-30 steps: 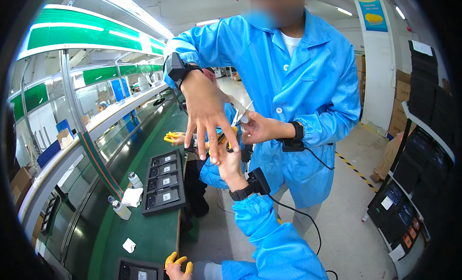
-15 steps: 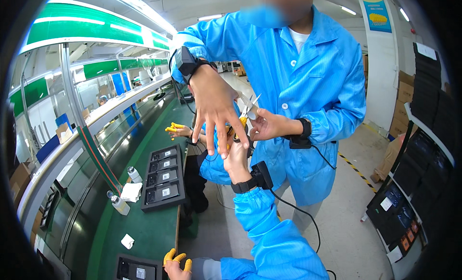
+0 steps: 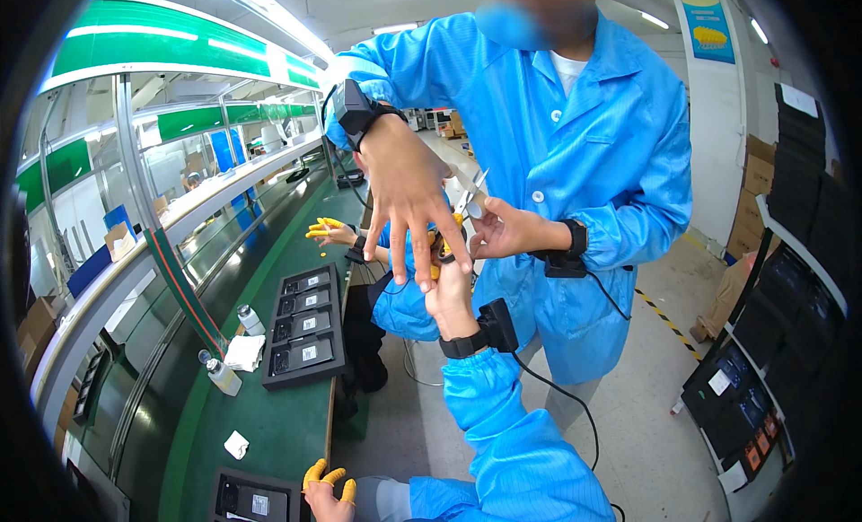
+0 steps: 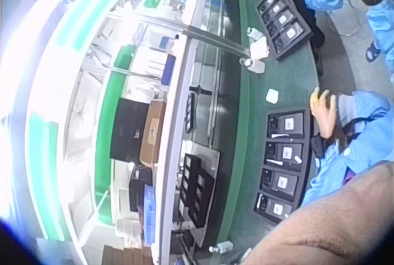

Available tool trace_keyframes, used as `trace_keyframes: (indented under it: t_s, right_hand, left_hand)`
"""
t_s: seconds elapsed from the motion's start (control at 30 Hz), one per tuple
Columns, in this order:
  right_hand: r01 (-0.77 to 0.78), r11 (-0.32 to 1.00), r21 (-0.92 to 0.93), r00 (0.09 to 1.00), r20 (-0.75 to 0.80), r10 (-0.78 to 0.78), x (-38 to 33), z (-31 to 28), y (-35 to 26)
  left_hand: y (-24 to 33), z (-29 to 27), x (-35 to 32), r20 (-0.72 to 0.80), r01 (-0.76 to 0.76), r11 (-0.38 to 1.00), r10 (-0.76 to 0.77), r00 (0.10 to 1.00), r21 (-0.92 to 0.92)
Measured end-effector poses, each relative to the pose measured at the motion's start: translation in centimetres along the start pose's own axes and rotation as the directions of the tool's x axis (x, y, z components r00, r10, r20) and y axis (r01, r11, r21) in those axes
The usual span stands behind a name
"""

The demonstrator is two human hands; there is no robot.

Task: The recorder cleans the back of multiple smartphones with a cloth and solvent at a factory workstation.

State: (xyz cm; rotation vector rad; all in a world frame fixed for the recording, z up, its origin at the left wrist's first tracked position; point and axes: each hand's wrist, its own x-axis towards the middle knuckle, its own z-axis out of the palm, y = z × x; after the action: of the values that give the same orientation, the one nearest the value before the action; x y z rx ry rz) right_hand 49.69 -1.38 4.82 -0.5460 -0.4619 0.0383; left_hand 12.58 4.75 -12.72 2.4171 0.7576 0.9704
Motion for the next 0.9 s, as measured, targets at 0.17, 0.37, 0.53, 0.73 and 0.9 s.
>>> trace_keyframes:
  t_s: [0.17,0.37,0.53,0.73,0.9]
  right_hand:
    - [-0.126,0.98,0.156,0.987,0.118,0.108,0.8,-1.6,-1.4]
    - [-0.106,0.977,0.185,0.988,0.127,0.083,0.9,-1.2,-1.5]
    - [-0.015,0.983,0.184,0.99,-0.133,0.04,0.2,-0.4,-1.2]
    - [-0.172,0.976,0.137,0.976,0.155,0.15,-0.3,-0.5,-3.3]
    - [-0.134,0.984,0.116,0.991,0.04,0.13,0.0,-1.0,-2.5]
  left_hand:
    - [0.2,-0.1,0.1,0.007,0.005,1.0,-0.005,1.0,-0.016]
    - [0.2,-0.1,0.1,0.001,0.005,1.0,-0.005,1.0,-0.02]
    - [0.0,0.1,0.0,-0.005,0.0,1.0,0.0,1.0,-0.002]
    - [-0.2,0.2,-0.1,-0.006,-0.009,1.0,0.009,1.0,0.0]
    - [-0.4,0.3,-0.1,-0.008,-0.012,1.0,0.012,1.0,0.016]
